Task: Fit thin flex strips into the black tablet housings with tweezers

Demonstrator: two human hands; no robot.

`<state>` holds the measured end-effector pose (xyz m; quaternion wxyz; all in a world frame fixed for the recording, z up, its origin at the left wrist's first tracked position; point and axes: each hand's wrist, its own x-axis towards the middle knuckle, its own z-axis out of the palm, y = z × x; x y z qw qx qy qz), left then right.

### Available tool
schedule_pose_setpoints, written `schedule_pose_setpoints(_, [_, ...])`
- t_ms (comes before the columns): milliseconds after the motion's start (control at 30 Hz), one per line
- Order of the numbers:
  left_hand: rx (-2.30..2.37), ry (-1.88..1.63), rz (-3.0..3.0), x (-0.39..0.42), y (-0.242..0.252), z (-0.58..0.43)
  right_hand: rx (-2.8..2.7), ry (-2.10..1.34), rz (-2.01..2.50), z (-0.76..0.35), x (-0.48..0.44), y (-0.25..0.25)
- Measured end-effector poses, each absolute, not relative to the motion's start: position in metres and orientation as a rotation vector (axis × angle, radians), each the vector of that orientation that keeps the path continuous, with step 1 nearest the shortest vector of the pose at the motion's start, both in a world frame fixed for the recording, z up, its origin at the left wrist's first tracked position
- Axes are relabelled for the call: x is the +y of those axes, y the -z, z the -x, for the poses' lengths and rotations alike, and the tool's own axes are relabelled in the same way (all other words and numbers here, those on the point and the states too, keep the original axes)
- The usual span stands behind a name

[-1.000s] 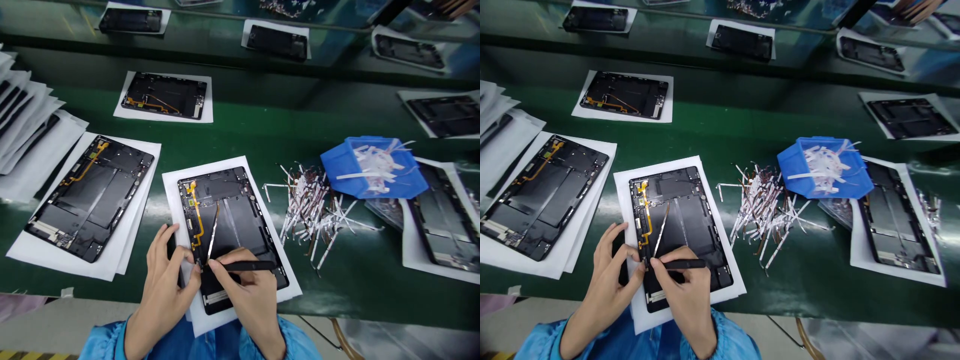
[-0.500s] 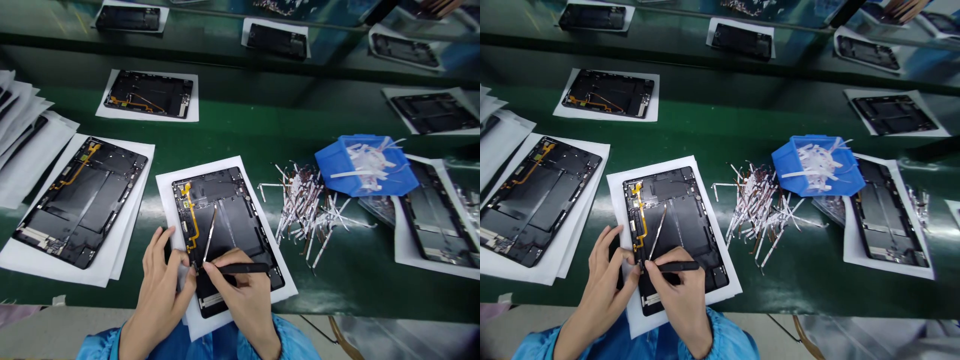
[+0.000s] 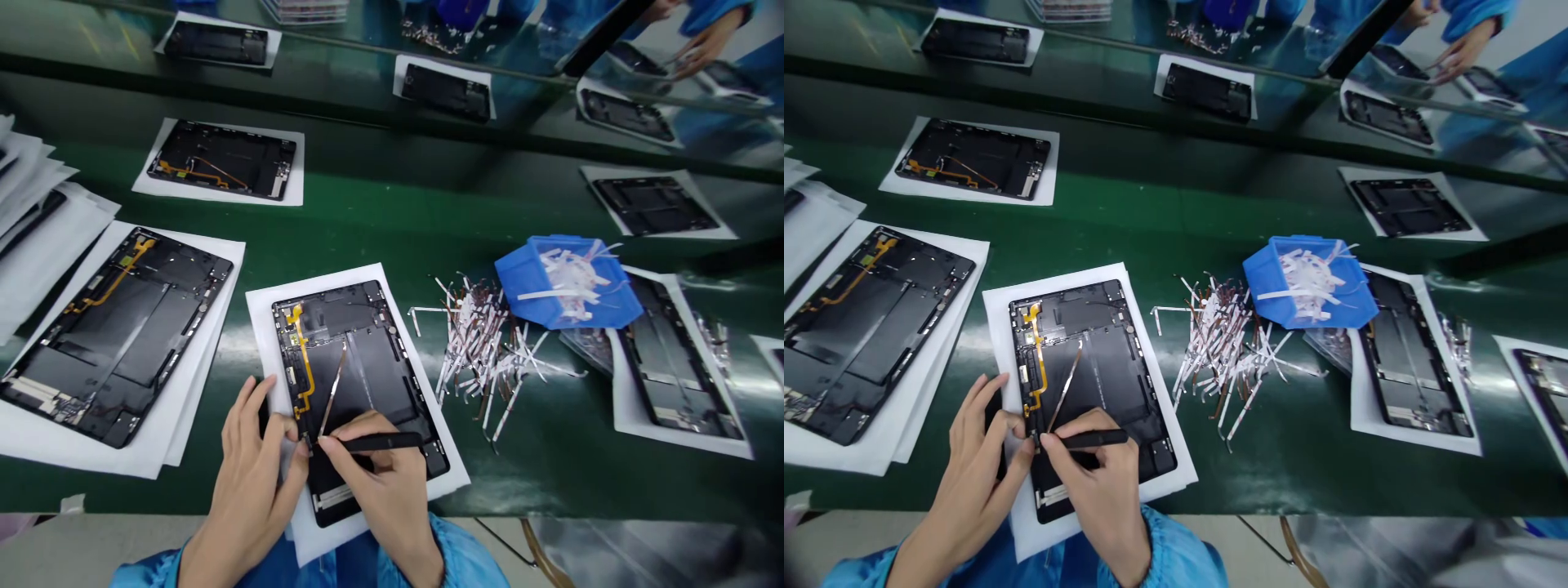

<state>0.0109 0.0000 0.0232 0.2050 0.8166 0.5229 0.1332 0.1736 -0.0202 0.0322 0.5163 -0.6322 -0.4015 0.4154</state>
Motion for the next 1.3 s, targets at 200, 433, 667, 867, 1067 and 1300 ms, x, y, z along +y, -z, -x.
schedule_pose_setpoints(200, [1.477,-0.385,-2.318,-0.001,-0.022,-0.012,-0.939,-1.011,1.487,-0.173,-0.019,-0.032])
schedule_pose_setpoints(433, [1.482,-0.378,-2.318,-0.002,-0.021,-0.014,-0.969,-0.987,1.498,-0.173,-0.02,-0.031])
schedule_pose_setpoints(667, [1.514,-0.476,-2.195,-0.004,-0.022,-0.012,-0.951,-1.148,1.334,-0.174,-0.018,-0.036])
schedule_pose_setpoints(867, [1.287,-0.533,-2.158,-0.009,-0.028,0.011,-1.211,-0.846,1.381,-0.174,-0.021,-0.046])
schedule_pose_setpoints(1067, [1.025,-0.531,-2.016,-0.025,-0.032,0.041,-1.857,-0.535,1.757,-0.166,-0.027,-0.046])
schedule_pose_setpoints(1300, [1.036,-0.557,-1.917,-0.028,-0.033,0.04,-1.663,-0.616,1.638,-0.16,-0.03,-0.035])
